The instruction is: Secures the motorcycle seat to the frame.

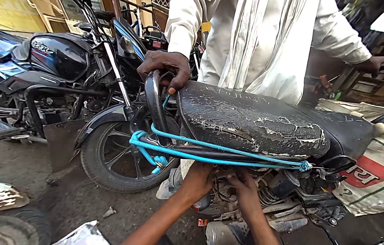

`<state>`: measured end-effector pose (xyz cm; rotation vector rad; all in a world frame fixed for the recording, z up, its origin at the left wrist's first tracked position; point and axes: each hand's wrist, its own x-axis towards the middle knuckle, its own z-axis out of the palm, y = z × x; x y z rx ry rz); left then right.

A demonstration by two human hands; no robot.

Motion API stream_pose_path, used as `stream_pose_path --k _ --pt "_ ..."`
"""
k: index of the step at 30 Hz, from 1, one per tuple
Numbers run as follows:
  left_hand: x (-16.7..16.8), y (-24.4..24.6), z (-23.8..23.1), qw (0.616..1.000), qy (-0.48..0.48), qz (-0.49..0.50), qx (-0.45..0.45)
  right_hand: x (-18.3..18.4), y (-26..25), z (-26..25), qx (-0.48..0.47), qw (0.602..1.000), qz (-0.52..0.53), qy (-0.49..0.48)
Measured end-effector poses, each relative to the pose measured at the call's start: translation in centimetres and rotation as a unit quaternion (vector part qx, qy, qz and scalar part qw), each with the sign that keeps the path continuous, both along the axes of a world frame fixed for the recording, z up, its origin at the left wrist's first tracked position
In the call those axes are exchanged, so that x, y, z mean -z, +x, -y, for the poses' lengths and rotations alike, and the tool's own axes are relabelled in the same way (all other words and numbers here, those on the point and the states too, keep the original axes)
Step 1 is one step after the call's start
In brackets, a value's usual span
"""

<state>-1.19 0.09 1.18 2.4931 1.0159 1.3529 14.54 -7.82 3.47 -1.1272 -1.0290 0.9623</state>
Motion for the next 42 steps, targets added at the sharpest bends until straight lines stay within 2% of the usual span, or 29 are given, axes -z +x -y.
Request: stream_pose_path --k 1,2,5,8,10,12,14,15,16,17,19,21,23,25,28,30,34,37,42 --pt "0.0 -0.1 0.0 1.000 -0.010 0.018 0.001 1.0 -0.1 -0.4 0.036 0.993 0.114 0.021" --pt "-0.1 -0.1 0.0 0.999 -0.021 0.040 0.000 1.9 -0.4 -0.8 0.068 0.980 0.184 0.042" --pt "-0.5 0.1 0.2 0.997 -0.042 0.069 -0.015 3.0 -1.4 -0.8 0.123 0.962 0.231 0.073" --pt "-0.8 0.8 0.5 0.997 -0.021 0.051 -0.051 2.1 -3.1 0.8 0.176 0.953 0.234 0.075" --pt "-0.6 1.0 0.7 0.998 0.011 0.008 -0.055 0.8 -3.5 1.7 0.161 0.970 0.171 0.070" --pt "-0.6 1.0 0.7 0.998 0.032 -0.026 -0.050 -0.9 -2.9 2.0 0.112 0.991 0.036 0.063" --pt "-0.5 0.8 0.8 0.997 0.048 -0.037 -0.041 -1.9 -2.0 1.8 0.053 0.987 -0.137 0.059" --pt "-0.4 0.8 0.7 0.998 0.048 -0.031 -0.035 -1.9 -1.5 1.6 0.026 0.979 -0.191 0.062" --pt "-0.3 0.6 0.6 0.999 0.042 -0.021 -0.027 -1.4 -1.2 1.3 0.011 0.978 -0.197 0.066" --pt "-0.2 0.5 0.4 0.999 0.033 -0.010 -0.017 -0.6 -1.1 0.9 0.013 0.986 -0.149 0.072" --pt "0.1 0.2 0.0 1.000 0.018 0.018 -0.005 1.3 -1.0 0.4 0.044 0.995 0.045 0.072" --pt "0.1 -0.2 -0.1 0.999 -0.005 0.040 0.000 2.9 -1.1 -0.2 0.087 0.971 0.213 0.066" --pt "0.1 -0.2 -0.1 0.998 -0.018 0.057 0.001 3.6 -1.4 -0.6 0.135 0.942 0.296 0.088" --pt "0.0 -0.1 -0.1 0.998 -0.023 0.066 -0.007 3.3 -1.7 -0.7 0.172 0.923 0.325 0.110" --pt "0.2 0.2 0.1 0.998 0.007 0.050 -0.025 2.0 -2.3 -0.5 0.188 0.913 0.357 0.060" --pt "0.3 0.3 0.1 0.998 0.060 0.025 -0.024 1.1 -2.5 -0.6 0.195 0.901 0.386 0.027" --pt "0.3 0.1 -0.1 0.992 0.128 -0.010 -0.002 -1.1 -1.0 -1.2 0.113 0.917 0.379 -0.061" --pt "0.2 0.0 -0.1 0.997 0.074 0.004 -0.004 -2.1 0.7 -1.4 0.068 0.922 0.372 -0.078" --pt "0.0 0.0 -0.3 1.000 -0.011 0.018 -0.008 -1.3 1.1 -1.5 0.083 0.883 0.460 0.042"
